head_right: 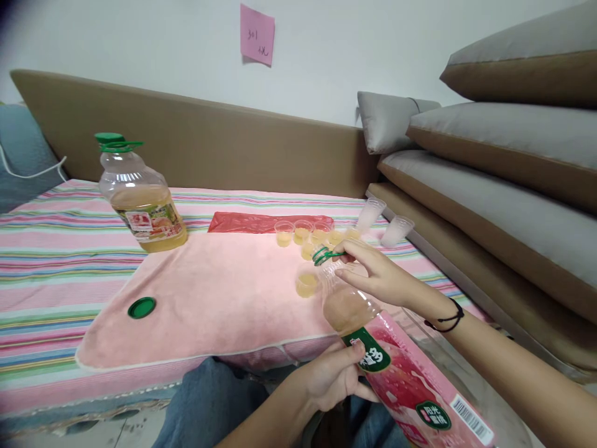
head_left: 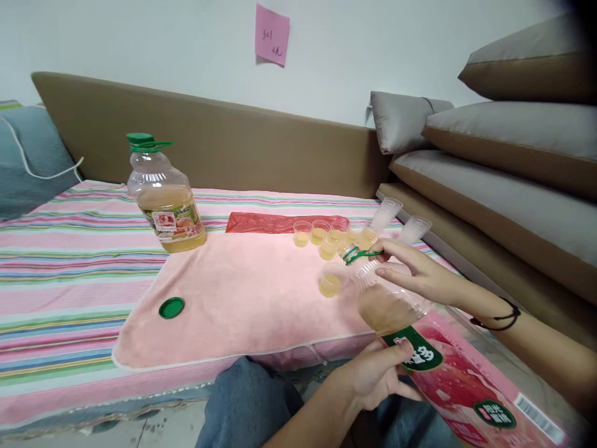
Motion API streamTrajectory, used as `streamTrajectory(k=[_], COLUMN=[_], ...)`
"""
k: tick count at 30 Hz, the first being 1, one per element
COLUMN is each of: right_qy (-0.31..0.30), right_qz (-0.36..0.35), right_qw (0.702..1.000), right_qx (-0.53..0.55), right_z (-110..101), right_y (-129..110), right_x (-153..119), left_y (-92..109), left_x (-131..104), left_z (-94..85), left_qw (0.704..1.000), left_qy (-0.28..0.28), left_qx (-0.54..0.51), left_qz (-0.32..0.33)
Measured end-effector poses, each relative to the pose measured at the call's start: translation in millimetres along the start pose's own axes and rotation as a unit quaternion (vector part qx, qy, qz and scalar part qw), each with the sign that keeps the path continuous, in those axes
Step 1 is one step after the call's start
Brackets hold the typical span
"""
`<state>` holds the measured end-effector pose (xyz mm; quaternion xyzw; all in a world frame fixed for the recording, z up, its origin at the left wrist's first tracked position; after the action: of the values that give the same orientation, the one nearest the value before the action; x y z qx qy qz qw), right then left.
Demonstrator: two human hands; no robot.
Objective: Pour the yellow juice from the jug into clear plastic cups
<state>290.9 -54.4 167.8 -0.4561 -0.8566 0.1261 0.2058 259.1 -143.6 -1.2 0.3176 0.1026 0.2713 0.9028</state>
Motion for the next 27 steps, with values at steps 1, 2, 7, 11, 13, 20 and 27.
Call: streamTrajectory(k=[1,2,7,11,13,20,27], right_qy=[0.004,0.006,-0.004,-0.021,-0.028,-0.055,-0.067], right_qz=[-0.002,-0.003,-0.006,0.007,0.013,0.034,0.045], right_qw=[1.0,1.0,1.0,1.0,0.999,0.998,0.996], right_qx=[-0.001,-0.001,0.002,0.011,0.009,0.028,0.035], right_z=[0,-1,3,7,10,17,24], right_y=[0,-1,2,7,9,13,18], right_x=[-1,-1,-4,-5,-5,-9,-10], left_y=[0,0,-1,-4,-7,-27,-29], left_x=[0,0,-2,-3,-3,1,-1], left_z=[-0.9,-1.2,2.1,4.2,6.5,6.9,9.6], left_qw=[1.0,1.0,1.0,1.0,0.999,0.997,0.996], left_qy=[0.004,0.005,-0.015,-0.02,-0.034,-0.038,-0.035], left_qx=[0.001,0.001,0.0,-0.008,-0.014,-0.057,-0.067], left_qz=[-0.002,-0.002,0.0,-0.01,-0.009,-0.029,-0.047])
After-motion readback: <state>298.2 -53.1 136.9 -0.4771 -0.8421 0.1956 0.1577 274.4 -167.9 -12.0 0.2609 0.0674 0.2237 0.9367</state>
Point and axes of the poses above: each hand's wrist, its own x-axis towards the middle knuckle, its own z-axis out of the palm, y = z × x, the point moved 7 cm from there along x, towards the middle knuckle, and after that the axes turned 1 degree about -y, right-handed, at the moved point
